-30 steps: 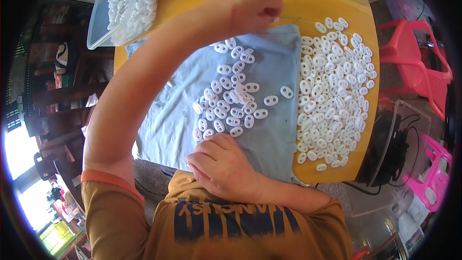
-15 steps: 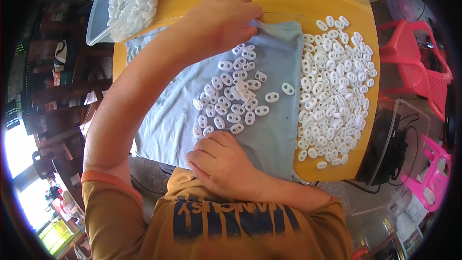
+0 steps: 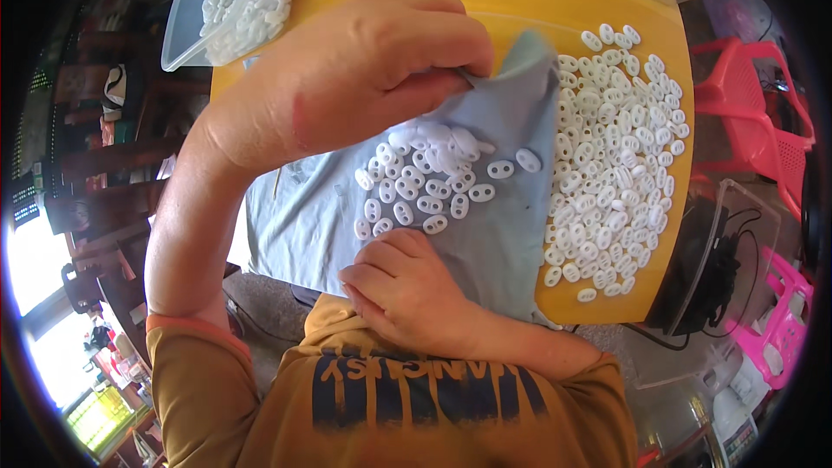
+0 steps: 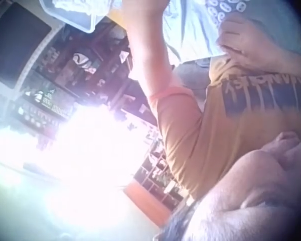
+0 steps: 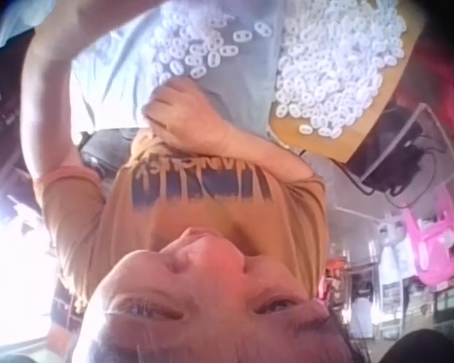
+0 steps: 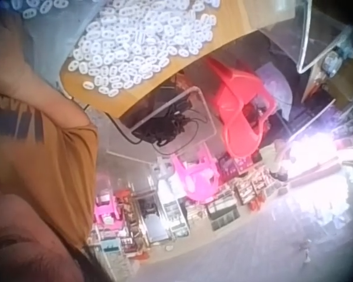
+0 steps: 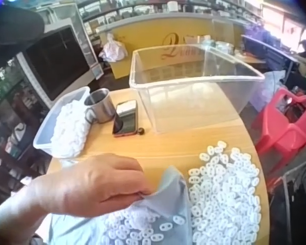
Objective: Assembling small white plastic components and metal connectors at a table.
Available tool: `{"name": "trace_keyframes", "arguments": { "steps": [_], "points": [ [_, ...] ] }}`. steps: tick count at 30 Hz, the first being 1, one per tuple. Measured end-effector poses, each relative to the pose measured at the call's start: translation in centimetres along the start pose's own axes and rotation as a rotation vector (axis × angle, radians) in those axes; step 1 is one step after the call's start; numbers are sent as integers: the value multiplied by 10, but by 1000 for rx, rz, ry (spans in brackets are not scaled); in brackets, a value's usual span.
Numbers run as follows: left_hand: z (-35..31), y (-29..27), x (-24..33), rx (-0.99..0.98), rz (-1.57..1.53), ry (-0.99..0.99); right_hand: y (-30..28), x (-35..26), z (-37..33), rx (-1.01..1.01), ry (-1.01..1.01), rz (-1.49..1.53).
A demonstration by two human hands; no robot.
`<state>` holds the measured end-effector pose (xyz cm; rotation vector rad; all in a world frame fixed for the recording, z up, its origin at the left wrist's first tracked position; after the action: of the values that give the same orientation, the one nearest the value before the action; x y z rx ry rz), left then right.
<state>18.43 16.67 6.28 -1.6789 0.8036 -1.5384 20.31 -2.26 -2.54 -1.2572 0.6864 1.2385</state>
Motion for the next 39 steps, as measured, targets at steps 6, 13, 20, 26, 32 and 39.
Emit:
{"name": "trace_keyframes", "arguments": {
  "steps": [6,13,20,26,32,39],
  "points": [
    [5,9,-32,32,158,-51,0,-2,1,-15,-12,-27],
    [18,32,-65,209,157,-80,0,0,3,-13,-41,-17],
    [-33,17,-65,55,280,-259,-4,-2,5,-20,-33,-8],
    [-59,24,-74,168,312,-303,-3,-3,6,-38,-23,-22],
    [-62,17,-78,89,202,-352,-2,-3,7,-35,-13,-26],
    [-71,19,-89,247,225,-376,-3,-4,8,-40,-11,-50]
  ]
}}
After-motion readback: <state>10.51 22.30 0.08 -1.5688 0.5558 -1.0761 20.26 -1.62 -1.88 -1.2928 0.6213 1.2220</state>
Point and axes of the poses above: each hand's wrist, its own z-axis towards the middle knuckle, its own y-axis out of the palm, x = y × z, the point moved 1 cm from there along z, towards the middle knuckle, and after that the axes turned 10 degrees about -x, right-handed, at the moved point
